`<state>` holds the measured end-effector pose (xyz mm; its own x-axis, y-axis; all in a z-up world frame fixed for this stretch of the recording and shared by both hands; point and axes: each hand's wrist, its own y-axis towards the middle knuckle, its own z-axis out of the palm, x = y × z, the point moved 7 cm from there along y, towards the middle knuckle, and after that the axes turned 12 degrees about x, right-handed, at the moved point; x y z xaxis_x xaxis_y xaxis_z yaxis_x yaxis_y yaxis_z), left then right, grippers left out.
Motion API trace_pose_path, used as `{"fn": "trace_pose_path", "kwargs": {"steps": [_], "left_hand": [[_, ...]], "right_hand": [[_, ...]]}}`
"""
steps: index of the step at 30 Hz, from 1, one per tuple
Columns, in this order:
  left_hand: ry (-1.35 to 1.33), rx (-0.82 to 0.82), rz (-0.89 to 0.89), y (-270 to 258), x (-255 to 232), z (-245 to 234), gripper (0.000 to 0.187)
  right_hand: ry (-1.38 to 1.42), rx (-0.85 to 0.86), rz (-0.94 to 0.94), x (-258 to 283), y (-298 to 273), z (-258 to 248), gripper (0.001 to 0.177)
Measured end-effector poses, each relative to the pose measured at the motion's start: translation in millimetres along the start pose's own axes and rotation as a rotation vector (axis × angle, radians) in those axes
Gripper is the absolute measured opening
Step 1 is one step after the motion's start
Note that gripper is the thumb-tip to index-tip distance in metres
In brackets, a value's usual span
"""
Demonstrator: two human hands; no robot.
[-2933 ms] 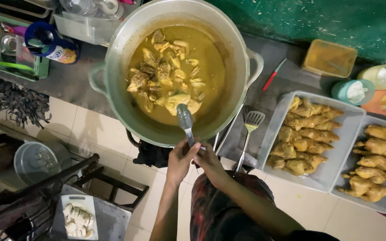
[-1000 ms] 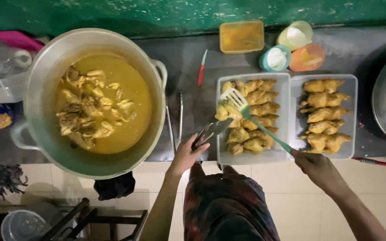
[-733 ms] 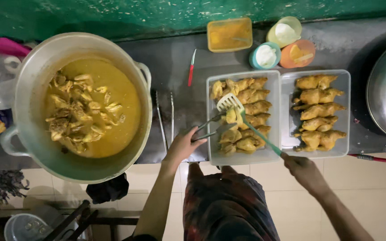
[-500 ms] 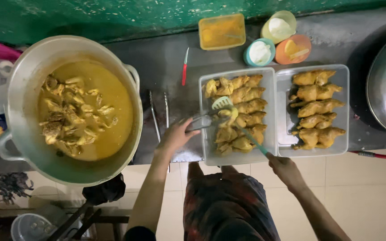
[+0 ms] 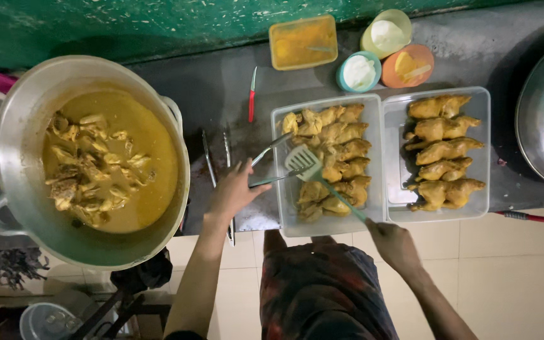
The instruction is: The person uses tongs and a slotted spatula to transfer pieces of cooked chicken from a large pot of broth into plastic containers, organizing them into rows.
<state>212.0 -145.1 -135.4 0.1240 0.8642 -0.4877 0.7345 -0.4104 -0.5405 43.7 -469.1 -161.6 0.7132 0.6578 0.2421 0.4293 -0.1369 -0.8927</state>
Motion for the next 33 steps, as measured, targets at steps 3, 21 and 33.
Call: {"fn": "trace_pose_path", "kwargs": {"steps": [3, 21, 33], "left_hand": [[-0.152, 0.282, -0.236, -5, -9, 1, 0.089], [0.203, 0.293, -0.21, 17, -59, 57, 0.074], [0.157, 0.267, -0.298, 30, -86, 76, 0.054]], "right_hand": [[-0.144, 0.064, 0.02, 1, -41, -36, 0.051], [-0.919, -0.619, -0.252, 59, -70, -83, 0.021], [-0.749, -0.58, -0.167, 28, -67, -80, 0.014]]}}
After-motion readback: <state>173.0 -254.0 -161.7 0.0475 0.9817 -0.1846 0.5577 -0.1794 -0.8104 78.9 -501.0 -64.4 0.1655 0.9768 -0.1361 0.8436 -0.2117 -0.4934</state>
